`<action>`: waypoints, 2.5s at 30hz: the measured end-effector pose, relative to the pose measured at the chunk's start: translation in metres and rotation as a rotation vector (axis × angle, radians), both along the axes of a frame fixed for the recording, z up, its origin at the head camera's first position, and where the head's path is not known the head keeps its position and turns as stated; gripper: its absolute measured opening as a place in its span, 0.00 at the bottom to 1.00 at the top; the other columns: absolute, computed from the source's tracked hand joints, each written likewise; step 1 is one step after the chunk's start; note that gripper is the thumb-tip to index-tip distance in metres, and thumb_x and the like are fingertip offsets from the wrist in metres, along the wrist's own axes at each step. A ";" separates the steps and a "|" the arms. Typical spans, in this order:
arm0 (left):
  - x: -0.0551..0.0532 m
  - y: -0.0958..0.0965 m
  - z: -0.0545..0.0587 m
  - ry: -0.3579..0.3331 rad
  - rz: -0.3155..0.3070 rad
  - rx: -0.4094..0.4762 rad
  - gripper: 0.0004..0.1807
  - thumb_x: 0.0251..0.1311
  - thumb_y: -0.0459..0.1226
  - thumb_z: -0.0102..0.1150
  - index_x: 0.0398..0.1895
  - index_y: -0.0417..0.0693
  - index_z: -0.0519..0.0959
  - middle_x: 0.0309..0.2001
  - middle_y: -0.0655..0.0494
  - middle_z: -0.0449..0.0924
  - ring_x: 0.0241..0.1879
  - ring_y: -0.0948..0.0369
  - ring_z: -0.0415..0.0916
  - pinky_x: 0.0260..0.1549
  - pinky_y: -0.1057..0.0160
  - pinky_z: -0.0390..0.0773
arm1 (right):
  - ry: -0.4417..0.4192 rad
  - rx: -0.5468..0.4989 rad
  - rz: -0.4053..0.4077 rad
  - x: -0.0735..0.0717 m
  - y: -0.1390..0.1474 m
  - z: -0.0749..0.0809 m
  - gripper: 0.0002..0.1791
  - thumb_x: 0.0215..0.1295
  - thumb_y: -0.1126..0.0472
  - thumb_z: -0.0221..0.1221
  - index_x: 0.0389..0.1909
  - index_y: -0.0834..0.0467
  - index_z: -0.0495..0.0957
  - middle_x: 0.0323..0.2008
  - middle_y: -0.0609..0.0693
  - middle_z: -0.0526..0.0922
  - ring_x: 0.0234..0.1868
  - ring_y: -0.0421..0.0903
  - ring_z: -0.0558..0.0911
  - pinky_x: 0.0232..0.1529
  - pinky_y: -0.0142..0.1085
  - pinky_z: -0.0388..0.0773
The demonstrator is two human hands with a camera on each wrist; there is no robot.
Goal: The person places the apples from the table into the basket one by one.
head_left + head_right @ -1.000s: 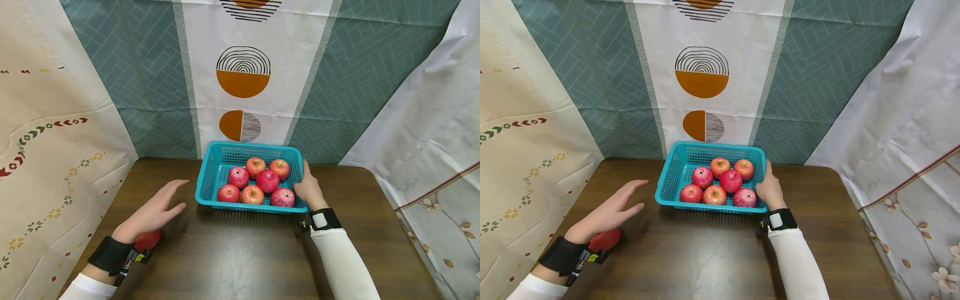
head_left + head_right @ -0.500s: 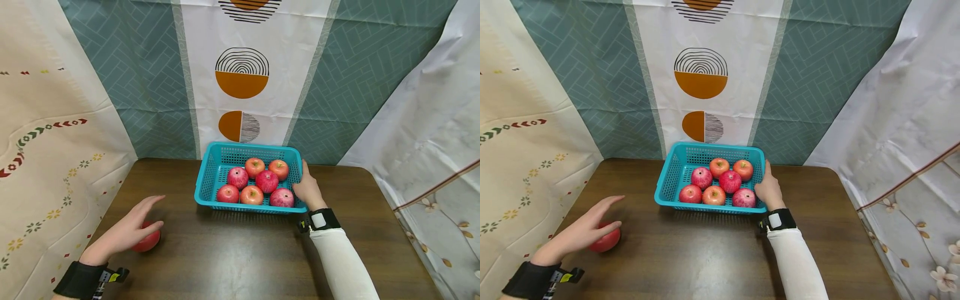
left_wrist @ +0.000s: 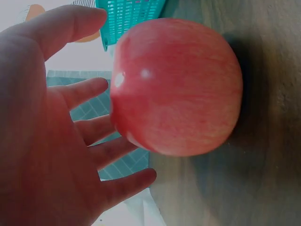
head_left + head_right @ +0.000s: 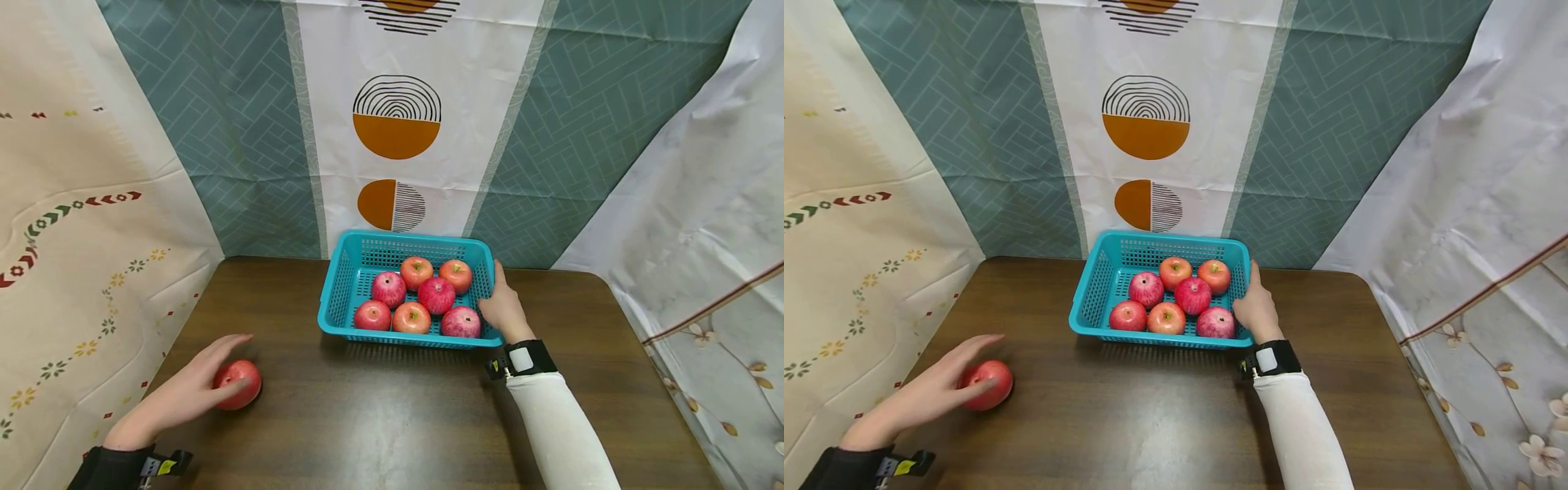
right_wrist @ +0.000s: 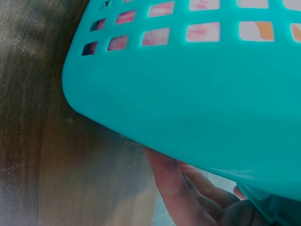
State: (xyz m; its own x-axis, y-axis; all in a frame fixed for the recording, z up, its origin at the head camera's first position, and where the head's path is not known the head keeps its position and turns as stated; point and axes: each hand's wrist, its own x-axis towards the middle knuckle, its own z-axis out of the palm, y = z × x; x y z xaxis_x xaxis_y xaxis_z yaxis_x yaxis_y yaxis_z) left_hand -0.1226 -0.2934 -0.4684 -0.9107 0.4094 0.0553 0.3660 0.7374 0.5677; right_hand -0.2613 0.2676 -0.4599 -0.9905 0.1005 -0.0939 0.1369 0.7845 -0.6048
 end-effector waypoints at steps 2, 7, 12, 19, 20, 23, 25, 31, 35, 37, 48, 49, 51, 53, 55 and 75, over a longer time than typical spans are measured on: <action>0.001 -0.001 -0.001 0.006 -0.002 0.000 0.39 0.63 0.52 0.63 0.73 0.52 0.60 0.69 0.47 0.61 0.65 0.48 0.57 0.55 0.34 0.65 | -0.001 0.001 -0.003 0.001 0.000 0.000 0.51 0.65 0.64 0.53 0.79 0.53 0.29 0.60 0.73 0.71 0.48 0.67 0.78 0.44 0.62 0.78; 0.002 -0.004 -0.004 0.016 -0.004 -0.009 0.40 0.62 0.52 0.65 0.72 0.46 0.62 0.68 0.46 0.62 0.64 0.47 0.58 0.54 0.34 0.67 | 0.003 0.005 -0.002 0.001 0.000 -0.002 0.51 0.65 0.64 0.53 0.79 0.52 0.29 0.60 0.73 0.71 0.47 0.66 0.79 0.43 0.61 0.79; 0.004 -0.004 -0.007 0.043 -0.006 -0.028 0.41 0.60 0.52 0.66 0.71 0.47 0.63 0.68 0.46 0.62 0.64 0.48 0.58 0.53 0.36 0.68 | 0.005 -0.002 -0.007 0.001 -0.001 -0.002 0.50 0.65 0.64 0.53 0.79 0.52 0.31 0.61 0.72 0.71 0.48 0.65 0.79 0.42 0.60 0.79; 0.005 -0.003 -0.012 0.099 -0.012 -0.060 0.41 0.57 0.54 0.69 0.71 0.55 0.64 0.67 0.51 0.64 0.63 0.54 0.61 0.50 0.44 0.73 | 0.010 0.004 0.000 0.000 0.001 -0.002 0.51 0.64 0.64 0.53 0.79 0.53 0.30 0.59 0.73 0.72 0.46 0.66 0.79 0.41 0.60 0.79; 0.005 -0.003 -0.012 0.101 -0.013 -0.061 0.41 0.56 0.55 0.69 0.71 0.56 0.64 0.66 0.52 0.65 0.62 0.55 0.61 0.50 0.45 0.74 | 0.009 0.003 0.000 0.001 0.002 -0.002 0.51 0.64 0.64 0.53 0.79 0.53 0.30 0.59 0.73 0.72 0.46 0.66 0.79 0.41 0.60 0.79; 0.004 -0.002 -0.013 0.093 -0.019 -0.055 0.41 0.56 0.56 0.69 0.71 0.58 0.64 0.66 0.53 0.65 0.60 0.56 0.63 0.47 0.46 0.77 | 0.006 -0.001 0.000 0.002 0.002 -0.002 0.51 0.64 0.64 0.53 0.79 0.53 0.30 0.59 0.73 0.72 0.46 0.66 0.79 0.41 0.60 0.79; 0.004 -0.001 -0.014 0.082 -0.025 -0.060 0.41 0.56 0.56 0.68 0.70 0.57 0.64 0.65 0.54 0.66 0.60 0.56 0.64 0.46 0.46 0.78 | 0.007 -0.005 0.000 0.002 0.002 -0.002 0.51 0.64 0.64 0.53 0.79 0.53 0.30 0.59 0.73 0.72 0.46 0.66 0.79 0.41 0.61 0.79; 0.004 0.003 -0.018 0.062 -0.049 -0.068 0.43 0.53 0.55 0.71 0.69 0.50 0.67 0.65 0.53 0.66 0.58 0.55 0.66 0.44 0.47 0.79 | 0.014 -0.007 0.004 0.000 0.002 -0.002 0.51 0.64 0.64 0.53 0.79 0.52 0.30 0.59 0.73 0.72 0.46 0.66 0.79 0.42 0.61 0.79; 0.004 0.003 -0.022 0.077 -0.062 -0.070 0.43 0.49 0.54 0.74 0.68 0.50 0.69 0.64 0.53 0.68 0.57 0.56 0.68 0.43 0.47 0.79 | 0.011 -0.012 0.009 -0.001 0.001 -0.001 0.51 0.65 0.64 0.52 0.79 0.52 0.29 0.58 0.73 0.72 0.45 0.66 0.80 0.40 0.60 0.79; 0.004 0.003 -0.024 0.085 -0.065 -0.075 0.43 0.47 0.53 0.76 0.67 0.50 0.70 0.63 0.53 0.68 0.56 0.56 0.68 0.43 0.47 0.79 | 0.010 -0.011 0.010 -0.001 0.001 -0.001 0.51 0.65 0.64 0.53 0.79 0.53 0.29 0.59 0.74 0.72 0.46 0.66 0.79 0.41 0.61 0.79; 0.003 0.001 -0.025 0.079 -0.061 -0.073 0.44 0.43 0.51 0.79 0.66 0.51 0.71 0.63 0.51 0.67 0.56 0.54 0.69 0.43 0.47 0.79 | 0.003 -0.013 -0.004 0.000 0.000 -0.001 0.51 0.65 0.63 0.54 0.79 0.51 0.29 0.61 0.72 0.71 0.49 0.67 0.78 0.45 0.63 0.78; 0.002 0.001 -0.026 0.081 -0.064 -0.074 0.44 0.43 0.51 0.79 0.66 0.51 0.71 0.63 0.50 0.67 0.56 0.54 0.69 0.44 0.47 0.79 | 0.000 -0.014 -0.005 0.000 0.000 -0.001 0.51 0.65 0.63 0.54 0.79 0.51 0.29 0.61 0.73 0.70 0.50 0.67 0.78 0.45 0.63 0.78; 0.002 0.001 -0.027 0.085 -0.068 -0.074 0.45 0.42 0.50 0.80 0.65 0.51 0.71 0.63 0.50 0.67 0.56 0.54 0.69 0.44 0.46 0.79 | -0.003 -0.013 -0.007 0.000 0.000 -0.002 0.51 0.65 0.63 0.54 0.79 0.50 0.29 0.61 0.72 0.70 0.50 0.67 0.77 0.46 0.64 0.77; 0.001 0.002 -0.028 0.088 -0.069 -0.073 0.45 0.41 0.49 0.80 0.65 0.50 0.71 0.63 0.51 0.67 0.56 0.54 0.69 0.44 0.46 0.79 | -0.003 -0.013 -0.007 0.000 0.000 -0.002 0.51 0.66 0.63 0.53 0.79 0.50 0.29 0.62 0.72 0.70 0.50 0.67 0.77 0.46 0.64 0.77; 0.000 0.002 -0.029 0.088 -0.070 -0.072 0.45 0.40 0.48 0.81 0.65 0.50 0.72 0.62 0.53 0.67 0.56 0.55 0.69 0.44 0.47 0.79 | 0.001 -0.012 -0.001 -0.001 0.001 -0.002 0.51 0.66 0.63 0.53 0.79 0.51 0.29 0.61 0.73 0.70 0.50 0.67 0.78 0.46 0.64 0.77; -0.001 0.003 -0.031 0.114 -0.052 -0.084 0.44 0.37 0.45 0.82 0.63 0.52 0.73 0.56 0.59 0.72 0.51 0.59 0.72 0.44 0.48 0.80 | 0.004 -0.020 0.013 -0.001 0.002 -0.002 0.51 0.66 0.62 0.55 0.79 0.51 0.30 0.59 0.72 0.72 0.47 0.67 0.79 0.44 0.64 0.78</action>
State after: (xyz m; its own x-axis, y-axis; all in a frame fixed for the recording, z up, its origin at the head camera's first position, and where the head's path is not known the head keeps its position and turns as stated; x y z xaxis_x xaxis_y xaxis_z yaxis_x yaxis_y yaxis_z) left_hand -0.1234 -0.2901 -0.4997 -0.8779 0.4634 0.1208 0.4635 0.7589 0.4574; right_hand -0.2623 0.2694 -0.4619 -0.9921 0.0860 -0.0914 0.1243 0.7742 -0.6207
